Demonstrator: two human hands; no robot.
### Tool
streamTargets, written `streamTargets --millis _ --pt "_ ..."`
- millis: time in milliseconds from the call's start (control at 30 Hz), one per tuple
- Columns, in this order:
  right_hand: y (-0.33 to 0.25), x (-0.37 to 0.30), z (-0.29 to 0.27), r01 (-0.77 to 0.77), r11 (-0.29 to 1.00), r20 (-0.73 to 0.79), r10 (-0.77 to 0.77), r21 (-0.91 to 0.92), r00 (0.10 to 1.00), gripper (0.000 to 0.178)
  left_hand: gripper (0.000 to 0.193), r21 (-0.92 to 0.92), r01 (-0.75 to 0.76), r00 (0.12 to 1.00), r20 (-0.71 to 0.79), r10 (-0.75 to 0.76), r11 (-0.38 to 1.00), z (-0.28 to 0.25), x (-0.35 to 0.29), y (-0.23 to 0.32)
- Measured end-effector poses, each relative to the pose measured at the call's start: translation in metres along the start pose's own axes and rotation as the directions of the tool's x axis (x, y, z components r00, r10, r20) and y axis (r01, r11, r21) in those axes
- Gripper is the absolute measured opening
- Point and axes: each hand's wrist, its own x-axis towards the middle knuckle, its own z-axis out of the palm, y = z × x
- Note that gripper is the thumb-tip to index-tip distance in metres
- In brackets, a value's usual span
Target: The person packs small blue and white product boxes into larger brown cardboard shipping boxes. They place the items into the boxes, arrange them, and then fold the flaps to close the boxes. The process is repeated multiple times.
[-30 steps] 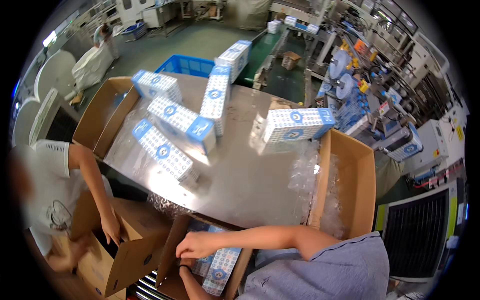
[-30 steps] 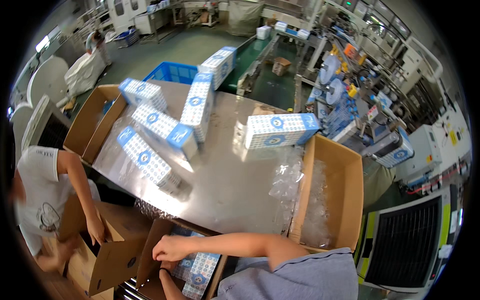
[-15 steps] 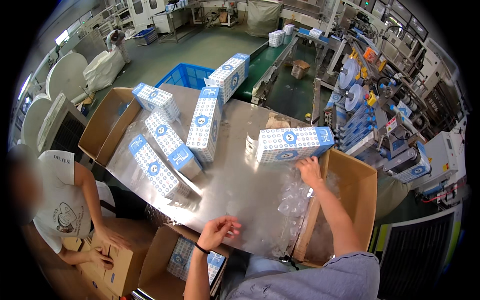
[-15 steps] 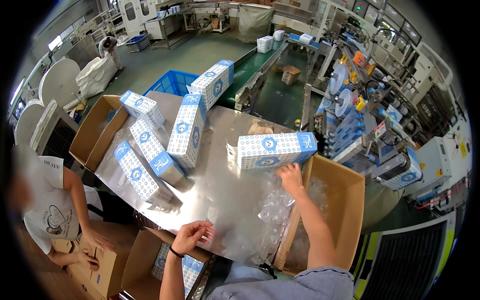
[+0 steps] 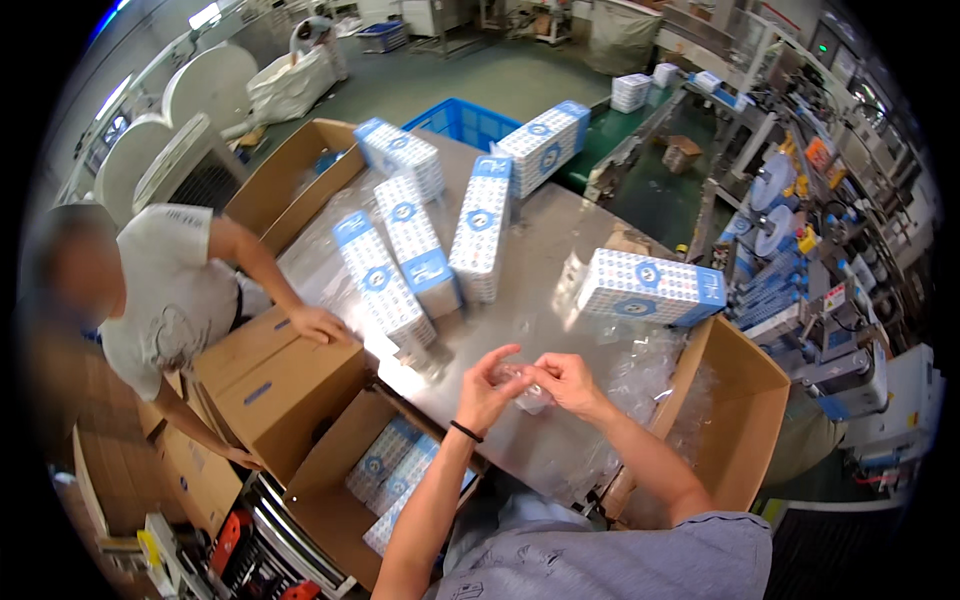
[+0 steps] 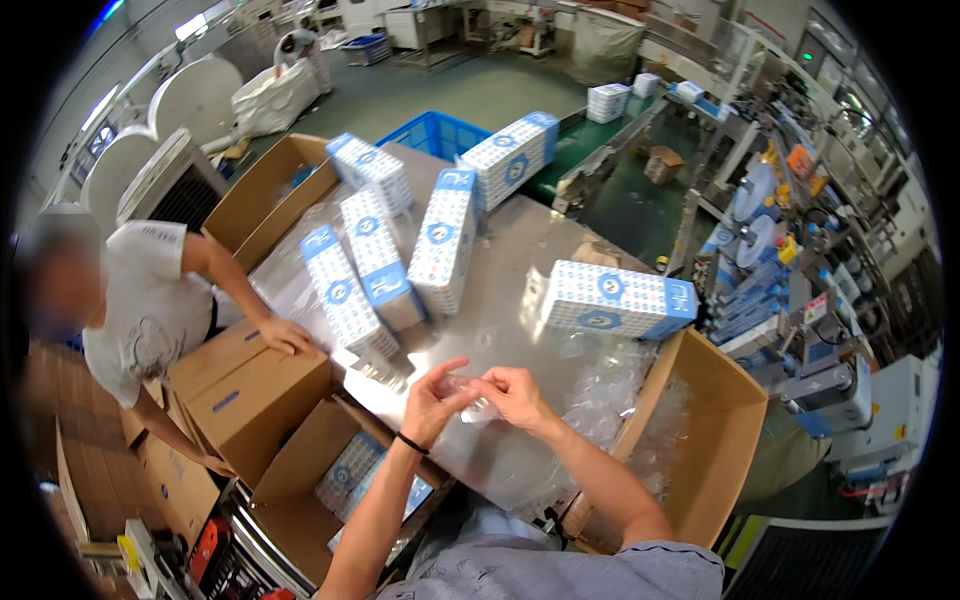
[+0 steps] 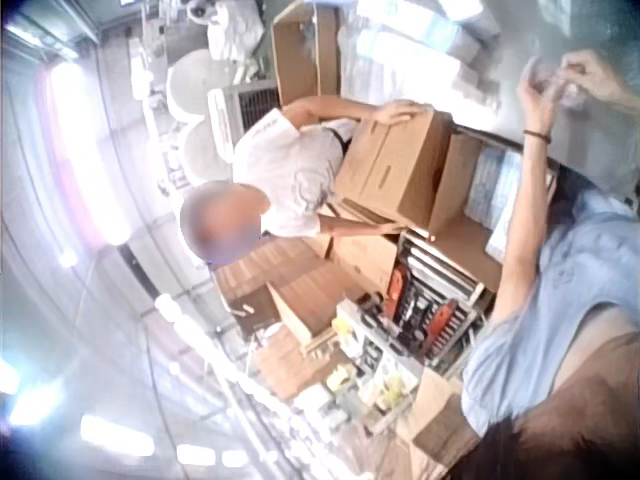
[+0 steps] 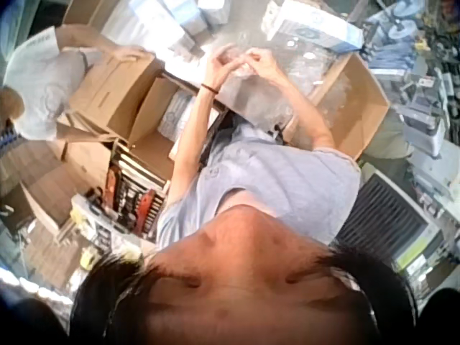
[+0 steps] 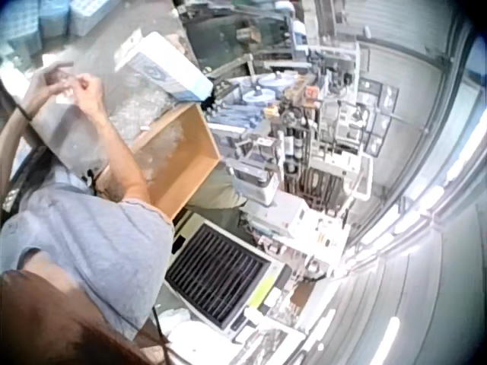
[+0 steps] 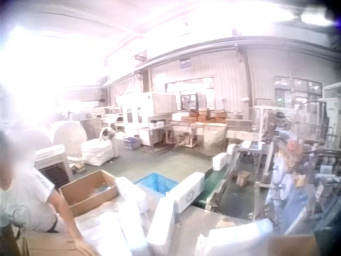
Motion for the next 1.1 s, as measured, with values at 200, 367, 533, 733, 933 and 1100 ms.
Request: streamTargets --millis 200,367,533,733,933,1100 --pt "-0.01 0.013 0.106 -0.072 0.947 0.336 -0.04 0.314 0.941 0.02 0.031 -0.035 -0.134 0.879 -0.465 0.102 0.99 -0.108 -0.092 0.014" --pt "-0.022 0.024 0.164 0.438 0.883 0.198 -0.405 -0.169 0.893 0.015 0.029 0.454 0.034 0.587 -0.73 0.35 0.891 -0.167 -0.18 -0.027" --pt "0.026 0.119 0.095 0.186 0.426 -0.201 -0.712 -0.885 0.672 0.015 0.084 0.669 0.703 0.646 -0.742 0.177 0.241 -0.223 -0.256 -0.129" --pt "0.11 0.154 -0.013 0.168 0.821 -0.294 -0.375 -0.546 0.879 0.018 0.03 0.171 0.274 0.912 -0.357 -0.2 0.946 -0.165 -0.123 0.042" --pt "-0.017 0.033 0.18 0.531 0.822 0.465 -0.396 -0.205 0.792 0.026 0.056 0.833 0.216 0.77 -0.466 0.435 0.509 -0.215 0.08 0.05" --pt "-0.011 0.064 0.21 0.7 0.423 0.722 -0.14 -0.576 0.678 0.059 0.086 0.693 0.596 0.735 -0.674 0.072 0.404 -0.17 0.164 0.035"
